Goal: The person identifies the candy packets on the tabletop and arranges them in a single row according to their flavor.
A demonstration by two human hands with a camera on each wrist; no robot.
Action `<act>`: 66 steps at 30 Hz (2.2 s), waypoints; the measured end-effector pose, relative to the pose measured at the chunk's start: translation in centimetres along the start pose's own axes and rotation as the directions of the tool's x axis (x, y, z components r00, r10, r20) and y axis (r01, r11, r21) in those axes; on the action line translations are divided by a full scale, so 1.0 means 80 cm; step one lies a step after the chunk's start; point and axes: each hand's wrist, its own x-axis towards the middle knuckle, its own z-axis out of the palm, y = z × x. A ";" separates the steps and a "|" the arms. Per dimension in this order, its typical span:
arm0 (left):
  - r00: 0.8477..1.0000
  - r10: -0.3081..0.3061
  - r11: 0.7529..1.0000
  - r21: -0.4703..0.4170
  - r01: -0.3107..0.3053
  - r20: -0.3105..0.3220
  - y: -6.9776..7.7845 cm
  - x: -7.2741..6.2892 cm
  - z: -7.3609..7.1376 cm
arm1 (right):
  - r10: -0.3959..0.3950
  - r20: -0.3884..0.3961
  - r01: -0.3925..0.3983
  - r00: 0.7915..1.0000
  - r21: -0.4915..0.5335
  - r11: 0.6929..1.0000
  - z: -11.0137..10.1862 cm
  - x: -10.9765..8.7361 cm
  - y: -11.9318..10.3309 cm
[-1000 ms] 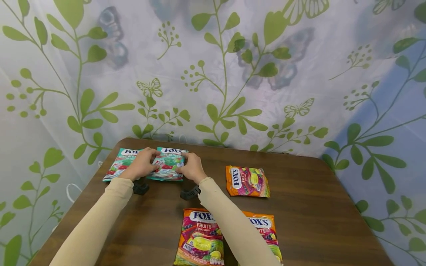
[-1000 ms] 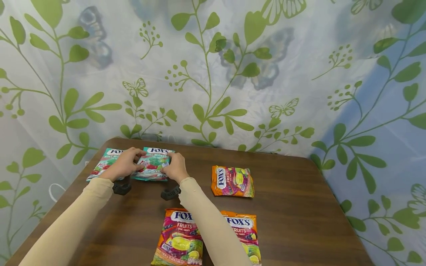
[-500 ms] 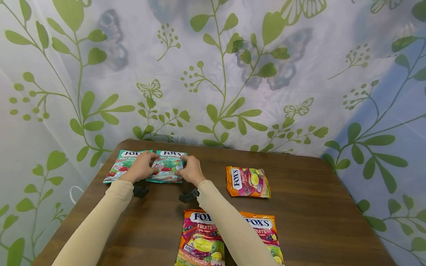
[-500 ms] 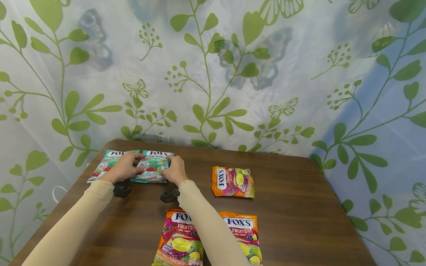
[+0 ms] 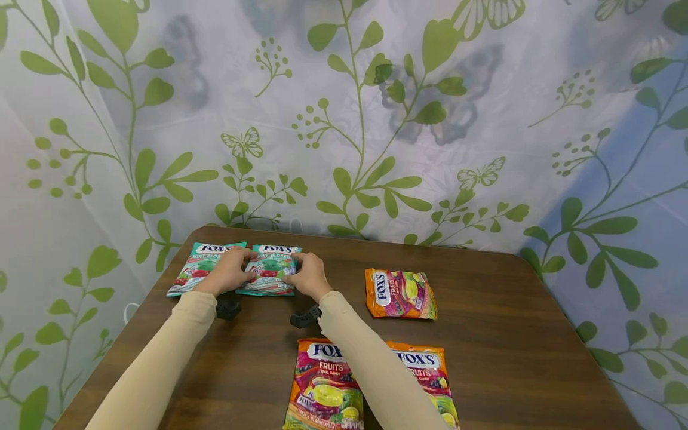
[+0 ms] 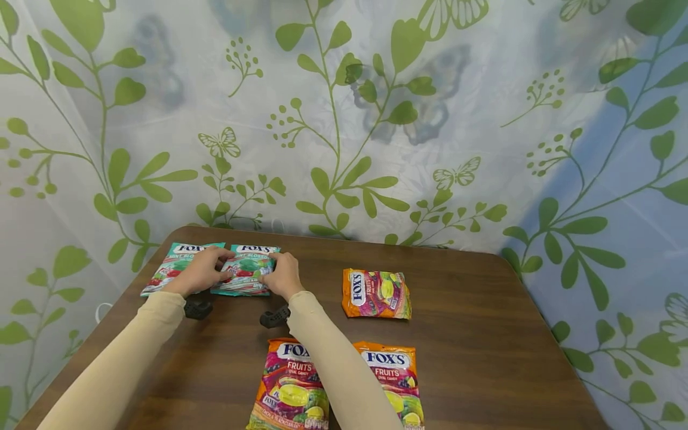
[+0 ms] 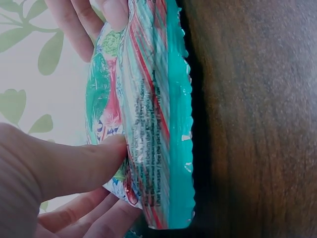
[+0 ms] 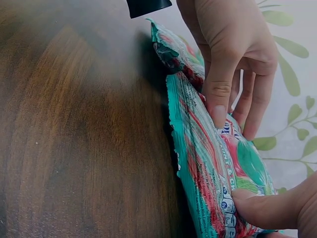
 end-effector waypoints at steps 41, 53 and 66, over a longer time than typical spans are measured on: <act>0.985 0.077 0.989 -0.110 -0.094 -0.153 0.081 0.003 0.032 | -0.079 0.128 0.087 0.989 -0.057 0.995 -0.078 -0.046 -0.006; 0.984 0.175 0.942 -0.285 -0.175 -0.023 0.135 0.024 0.062 | -0.112 0.011 0.113 0.994 -0.029 0.993 -0.157 -0.092 0.023; 0.968 0.225 0.913 -0.370 -0.171 0.109 0.181 0.041 0.101 | -0.016 -0.110 0.017 0.994 0.011 1.000 -0.235 -0.141 0.063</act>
